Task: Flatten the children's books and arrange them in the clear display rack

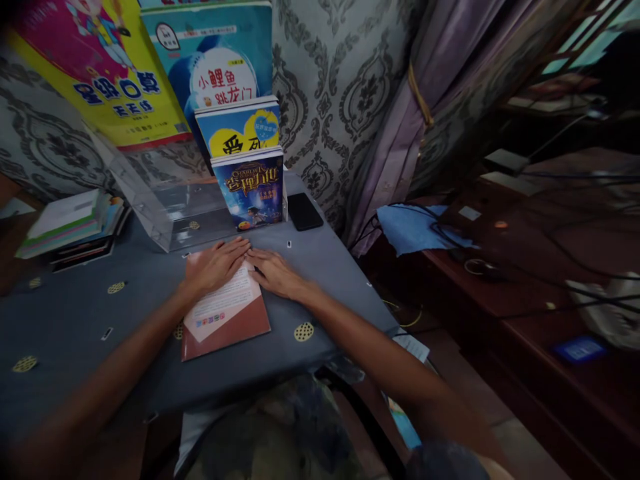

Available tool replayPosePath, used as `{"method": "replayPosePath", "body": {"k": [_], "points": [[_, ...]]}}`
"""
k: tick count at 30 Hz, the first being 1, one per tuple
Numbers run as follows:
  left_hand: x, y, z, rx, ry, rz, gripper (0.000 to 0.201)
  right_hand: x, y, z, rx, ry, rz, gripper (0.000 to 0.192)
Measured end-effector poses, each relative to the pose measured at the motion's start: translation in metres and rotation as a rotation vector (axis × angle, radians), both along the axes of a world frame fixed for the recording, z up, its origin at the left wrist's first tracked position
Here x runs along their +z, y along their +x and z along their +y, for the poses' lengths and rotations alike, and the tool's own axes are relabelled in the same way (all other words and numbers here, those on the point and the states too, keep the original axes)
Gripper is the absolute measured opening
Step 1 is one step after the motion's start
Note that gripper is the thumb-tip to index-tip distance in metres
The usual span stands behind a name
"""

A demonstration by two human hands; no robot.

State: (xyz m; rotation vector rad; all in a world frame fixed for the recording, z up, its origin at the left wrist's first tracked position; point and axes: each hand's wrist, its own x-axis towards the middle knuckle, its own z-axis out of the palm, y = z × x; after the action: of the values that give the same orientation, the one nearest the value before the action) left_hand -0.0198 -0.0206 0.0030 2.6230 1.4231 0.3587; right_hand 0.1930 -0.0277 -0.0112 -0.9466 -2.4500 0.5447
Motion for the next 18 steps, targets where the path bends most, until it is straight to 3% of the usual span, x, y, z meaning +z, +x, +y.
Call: {"method": "replayPosePath", "body": {"k": [8,18], "points": [[0.002,-0.003,-0.017,-0.1,0.011,-0.035,0.046,0.003,0.016,-0.026,0.051,0.004,-0.026,0.046],[0.011,0.0,-0.029,-0.084,-0.043,0.044,0.051,0.005,0.021,-0.034,0.074,0.025,-0.068,0.045]]}}
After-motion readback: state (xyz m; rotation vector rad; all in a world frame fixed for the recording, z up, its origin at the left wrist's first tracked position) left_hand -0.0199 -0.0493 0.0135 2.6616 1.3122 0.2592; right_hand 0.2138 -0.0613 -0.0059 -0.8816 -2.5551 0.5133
